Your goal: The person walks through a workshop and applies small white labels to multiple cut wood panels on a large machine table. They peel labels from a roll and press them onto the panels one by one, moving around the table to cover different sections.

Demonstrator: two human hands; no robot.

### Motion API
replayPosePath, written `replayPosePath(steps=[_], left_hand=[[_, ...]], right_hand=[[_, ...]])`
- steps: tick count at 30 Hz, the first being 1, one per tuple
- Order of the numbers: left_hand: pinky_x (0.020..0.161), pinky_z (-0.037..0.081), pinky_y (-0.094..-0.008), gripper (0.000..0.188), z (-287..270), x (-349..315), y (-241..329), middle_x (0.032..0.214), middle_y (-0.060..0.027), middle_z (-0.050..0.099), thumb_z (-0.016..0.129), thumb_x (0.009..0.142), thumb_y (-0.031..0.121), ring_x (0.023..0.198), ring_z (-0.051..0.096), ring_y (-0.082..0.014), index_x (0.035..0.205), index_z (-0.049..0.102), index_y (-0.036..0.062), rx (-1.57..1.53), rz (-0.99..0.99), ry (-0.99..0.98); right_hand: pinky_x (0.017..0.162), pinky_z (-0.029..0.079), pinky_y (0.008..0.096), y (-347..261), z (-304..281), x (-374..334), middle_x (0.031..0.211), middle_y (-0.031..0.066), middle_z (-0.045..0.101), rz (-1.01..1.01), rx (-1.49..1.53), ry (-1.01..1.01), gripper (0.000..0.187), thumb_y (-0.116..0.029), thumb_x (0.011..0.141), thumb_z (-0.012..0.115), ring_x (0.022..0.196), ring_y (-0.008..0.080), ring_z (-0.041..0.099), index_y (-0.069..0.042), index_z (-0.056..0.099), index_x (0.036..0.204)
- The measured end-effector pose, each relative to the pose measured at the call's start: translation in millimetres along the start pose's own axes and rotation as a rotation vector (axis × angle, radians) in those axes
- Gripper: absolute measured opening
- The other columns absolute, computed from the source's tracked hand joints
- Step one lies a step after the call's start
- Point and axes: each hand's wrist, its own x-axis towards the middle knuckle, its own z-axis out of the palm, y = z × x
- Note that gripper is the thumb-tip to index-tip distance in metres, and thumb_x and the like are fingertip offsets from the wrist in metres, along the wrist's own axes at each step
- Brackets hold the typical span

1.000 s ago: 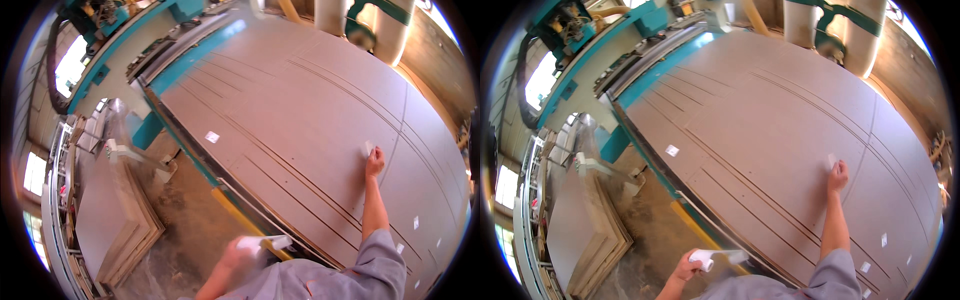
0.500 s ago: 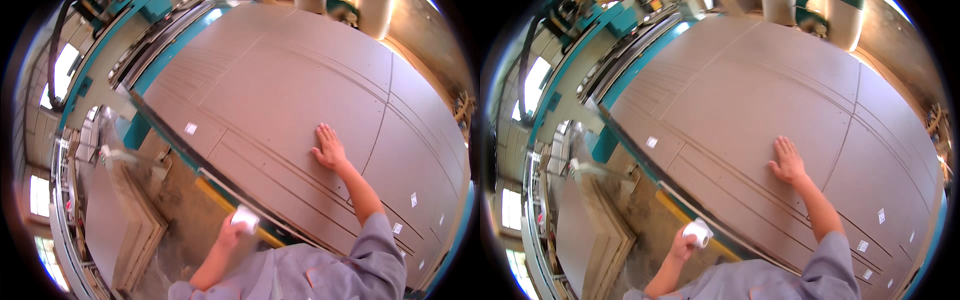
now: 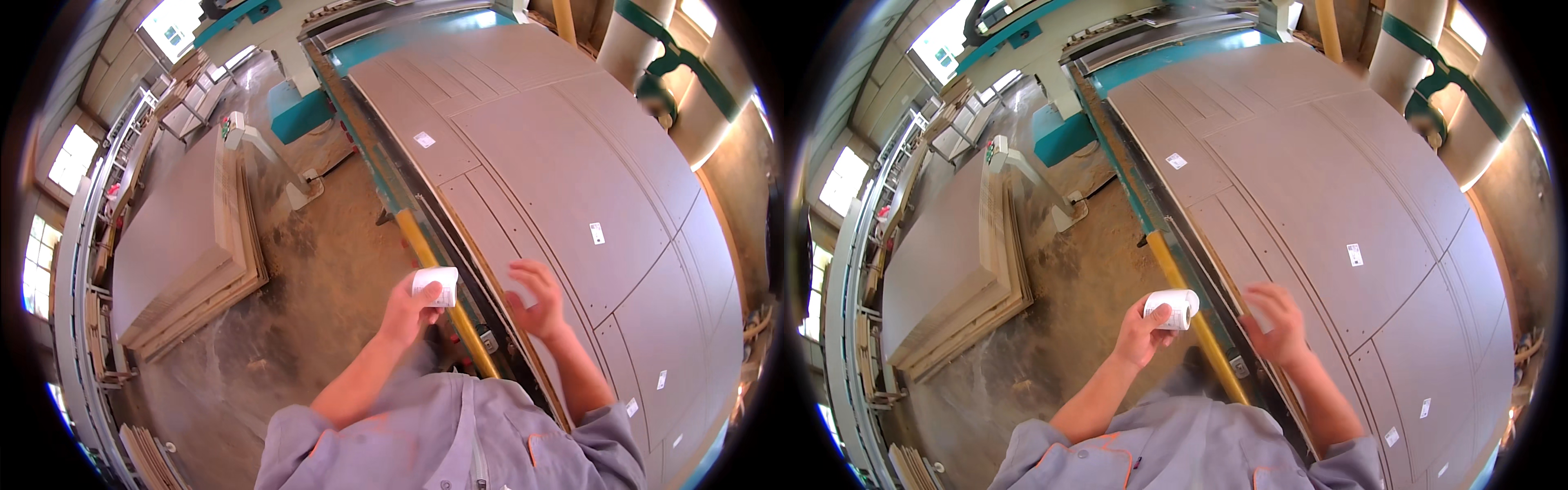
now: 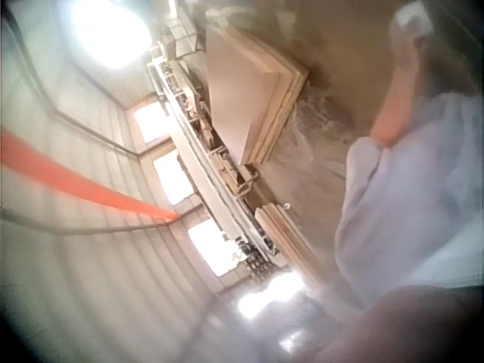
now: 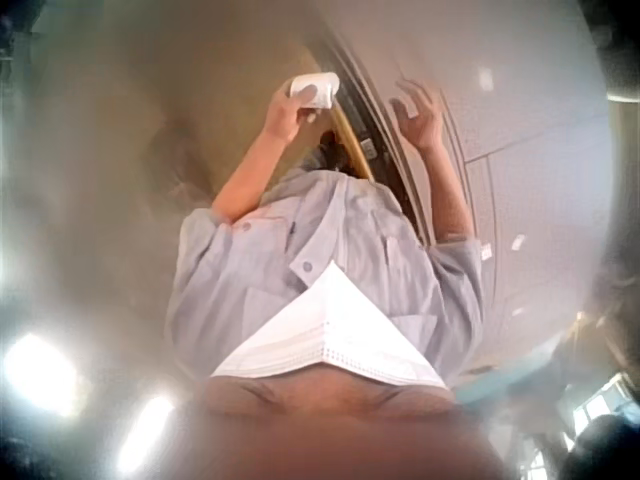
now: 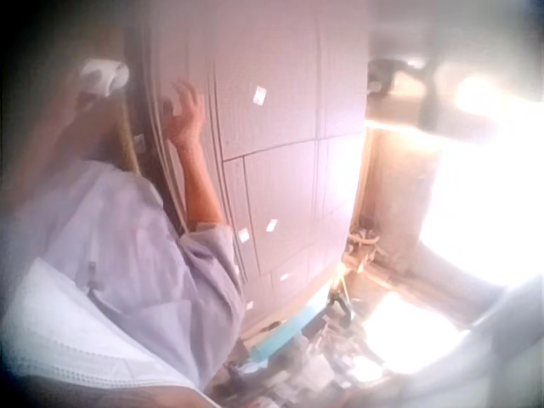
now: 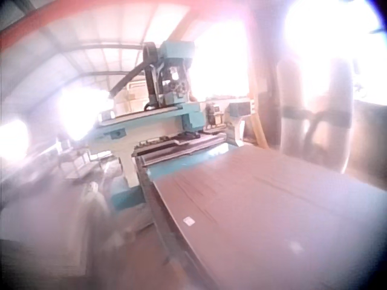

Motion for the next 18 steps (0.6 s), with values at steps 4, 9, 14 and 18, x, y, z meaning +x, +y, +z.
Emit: replayPosePath(steps=[4, 9, 14, 18], left_hand=[[0.049, 0.046, -0.0258, 0.039, -17.2, 7.8, 12.2, 0.090, -0.0089, 0.066, 0.069, 0.089, 0.031, 0.065, 0.061, -0.0149, 0.111, 0.058, 0.0012, -0.024, 0.015, 0.007], [0.052, 0.050, -0.0274, 0.037, -65.6, 34.4, 45.7, 0.091, -0.0084, 0.065, 0.063, 0.093, 0.035, 0.073, 0.064, -0.0150, 0.107, 0.060, 0.0013, 0.000, -0.011, -0.003], [0.079, 0.056, -0.0343, 0.037, -149.7, 61.9, 95.5, 0.110, -0.0092, 0.064, 0.061, 0.094, 0.029, 0.102, 0.063, -0.0194, 0.120, 0.055, 0.0032, -0.133, 0.011, -0.075], [0.085, 0.055, -0.0359, 0.037, -206.5, 89.7, 151.9, 0.113, -0.0105, 0.064, 0.063, 0.092, 0.021, 0.105, 0.063, -0.0210, 0.123, 0.054, 0.0018, -0.095, 0.082, -0.059]], right_hand=[[0.091, 0.049, 0.0421, -66.6, 42.3, 40.4, 0.111, 0.0148, 0.063, -0.214, 0.028, -0.048, 0.037, -0.005, 0.066, 0.076, 0.104, 0.0344, 0.060, -0.005, 0.063, 0.100], [0.089, 0.049, 0.0420, -70.1, 113.2, 89.0, 0.113, 0.0144, 0.061, -0.200, 0.051, -0.222, 0.036, -0.006, 0.066, 0.077, 0.104, 0.0341, 0.061, -0.006, 0.060, 0.099], [0.077, 0.053, 0.0360, -65.9, 199.0, 155.7, 0.107, 0.0155, 0.065, -0.058, 0.308, -0.221, 0.035, -0.004, 0.068, 0.076, 0.089, 0.0309, 0.065, -0.005, 0.060, 0.100], [0.082, 0.053, 0.0370, -75.9, 256.7, 216.6, 0.113, 0.0151, 0.065, 0.044, 0.341, -0.271, 0.041, -0.004, 0.068, 0.076, 0.095, 0.0313, 0.066, -0.005, 0.062, 0.107]])
